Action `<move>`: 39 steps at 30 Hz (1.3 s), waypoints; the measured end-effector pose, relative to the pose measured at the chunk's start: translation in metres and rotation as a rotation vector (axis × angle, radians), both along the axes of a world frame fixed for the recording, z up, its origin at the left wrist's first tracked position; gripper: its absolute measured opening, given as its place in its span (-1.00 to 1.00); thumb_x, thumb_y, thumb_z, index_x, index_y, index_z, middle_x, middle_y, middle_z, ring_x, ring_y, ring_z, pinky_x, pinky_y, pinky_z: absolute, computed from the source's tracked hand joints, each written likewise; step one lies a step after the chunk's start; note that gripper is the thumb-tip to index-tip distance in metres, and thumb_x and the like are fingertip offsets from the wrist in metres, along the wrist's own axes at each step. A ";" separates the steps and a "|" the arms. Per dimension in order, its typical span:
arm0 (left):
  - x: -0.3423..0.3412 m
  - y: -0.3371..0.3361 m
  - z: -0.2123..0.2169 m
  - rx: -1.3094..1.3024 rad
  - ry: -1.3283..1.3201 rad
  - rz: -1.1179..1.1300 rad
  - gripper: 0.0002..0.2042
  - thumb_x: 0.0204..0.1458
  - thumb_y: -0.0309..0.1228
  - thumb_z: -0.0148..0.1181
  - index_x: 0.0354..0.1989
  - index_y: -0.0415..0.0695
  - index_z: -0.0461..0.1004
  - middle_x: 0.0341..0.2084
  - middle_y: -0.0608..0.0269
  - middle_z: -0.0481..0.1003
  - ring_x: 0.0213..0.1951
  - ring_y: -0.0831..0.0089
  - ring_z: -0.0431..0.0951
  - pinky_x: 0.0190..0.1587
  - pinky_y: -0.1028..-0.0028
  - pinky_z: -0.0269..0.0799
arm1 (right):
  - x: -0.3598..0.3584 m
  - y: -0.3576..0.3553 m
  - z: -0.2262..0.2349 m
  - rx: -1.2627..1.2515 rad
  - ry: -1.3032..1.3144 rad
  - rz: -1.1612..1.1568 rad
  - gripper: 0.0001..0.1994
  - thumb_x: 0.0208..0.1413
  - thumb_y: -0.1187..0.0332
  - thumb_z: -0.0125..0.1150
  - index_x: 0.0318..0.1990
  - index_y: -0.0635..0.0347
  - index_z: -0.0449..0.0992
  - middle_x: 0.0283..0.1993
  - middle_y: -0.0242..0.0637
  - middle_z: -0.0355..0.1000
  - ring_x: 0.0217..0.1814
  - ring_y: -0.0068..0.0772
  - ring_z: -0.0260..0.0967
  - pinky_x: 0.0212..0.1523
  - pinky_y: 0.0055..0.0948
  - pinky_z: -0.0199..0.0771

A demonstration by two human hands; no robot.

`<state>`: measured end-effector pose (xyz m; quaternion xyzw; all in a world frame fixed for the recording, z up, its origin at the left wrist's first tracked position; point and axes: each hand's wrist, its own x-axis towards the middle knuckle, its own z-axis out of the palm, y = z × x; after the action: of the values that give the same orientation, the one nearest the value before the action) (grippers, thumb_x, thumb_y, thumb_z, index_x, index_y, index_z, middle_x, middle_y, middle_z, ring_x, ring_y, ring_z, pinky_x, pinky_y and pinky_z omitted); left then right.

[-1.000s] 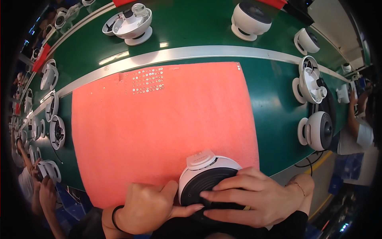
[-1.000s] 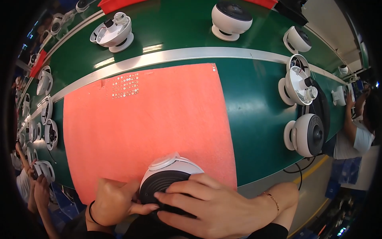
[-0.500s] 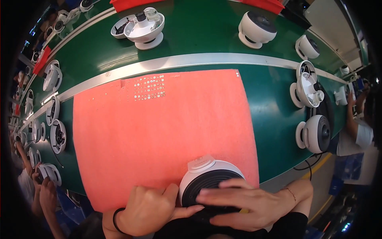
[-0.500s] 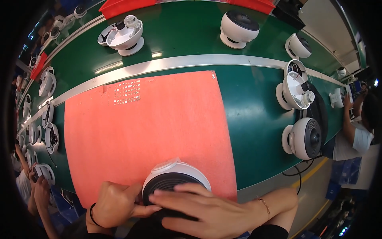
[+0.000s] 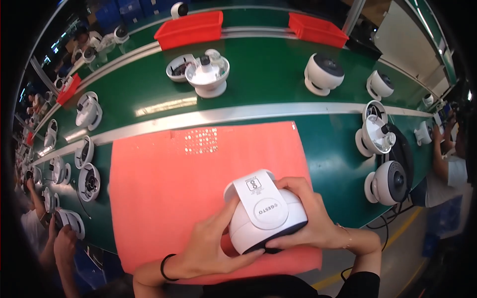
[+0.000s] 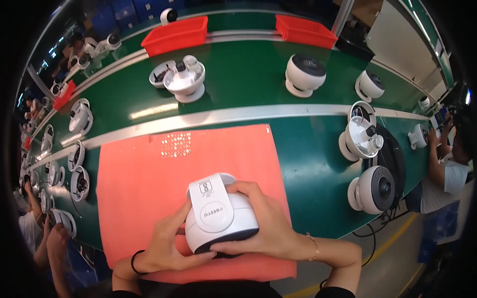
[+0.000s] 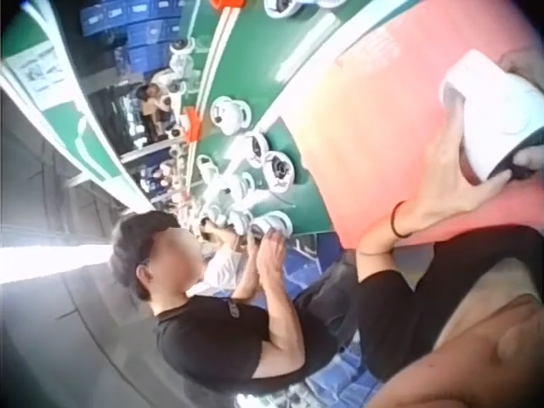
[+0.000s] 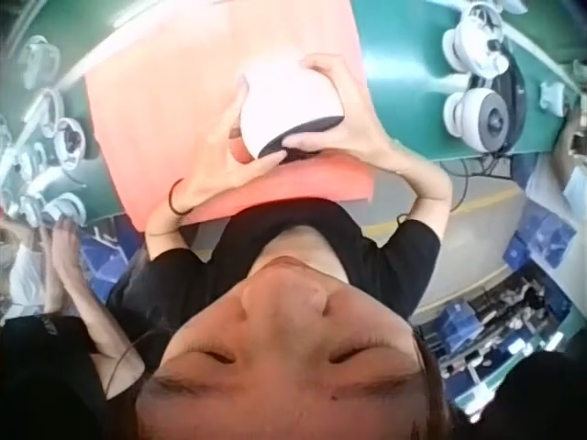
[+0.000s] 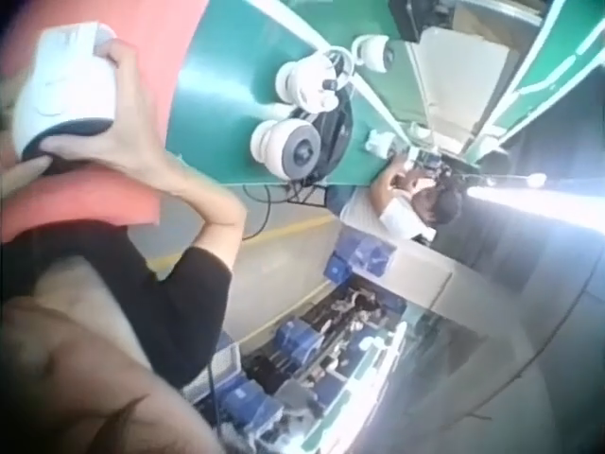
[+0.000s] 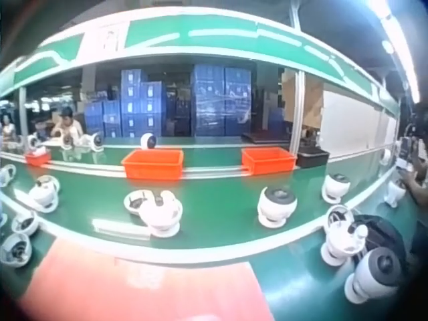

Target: Assembling electronic components and housings of security cameras on a production line.

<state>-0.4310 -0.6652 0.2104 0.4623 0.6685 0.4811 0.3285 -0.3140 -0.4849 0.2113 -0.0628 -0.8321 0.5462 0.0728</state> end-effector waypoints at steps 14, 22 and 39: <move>-0.080 0.049 -0.022 0.589 -0.758 0.153 -0.36 0.05 0.08 -0.16 0.20 -0.07 -0.02 0.13 0.14 0.14 0.13 0.19 0.19 0.15 0.17 0.13 | -0.067 0.003 0.019 -0.018 0.399 -0.112 0.05 -0.32 0.35 0.41 0.27 0.20 -0.29 0.21 -0.01 -0.01 0.19 -0.18 0.13 0.13 -0.27 0.26; -0.085 0.127 -0.016 0.932 -0.732 0.452 -0.30 -0.01 0.26 -0.38 0.19 0.02 0.02 0.13 0.21 0.14 0.14 0.22 0.17 0.15 0.19 0.12 | -0.093 0.015 0.006 0.104 0.614 -0.273 0.00 -0.34 0.35 0.42 0.26 0.19 -0.15 0.13 0.02 0.15 0.10 -0.17 0.24 0.04 -0.28 0.36; -0.177 0.249 -0.088 0.493 -1.119 0.470 -0.25 -0.10 -0.36 0.22 0.16 0.14 -0.21 0.17 -0.04 -0.09 0.20 0.06 0.02 0.17 0.15 0.05 | -0.159 0.234 -0.072 -1.029 0.475 -0.643 -0.28 -0.07 0.09 0.23 0.12 0.28 -0.01 0.13 -0.03 0.09 0.16 -0.06 0.15 0.15 -0.12 0.15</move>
<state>-0.6083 -0.4164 0.1219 0.0456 0.3501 0.8471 0.3973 -0.4732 -0.2507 0.1392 -0.2129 -0.3654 0.8249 0.3751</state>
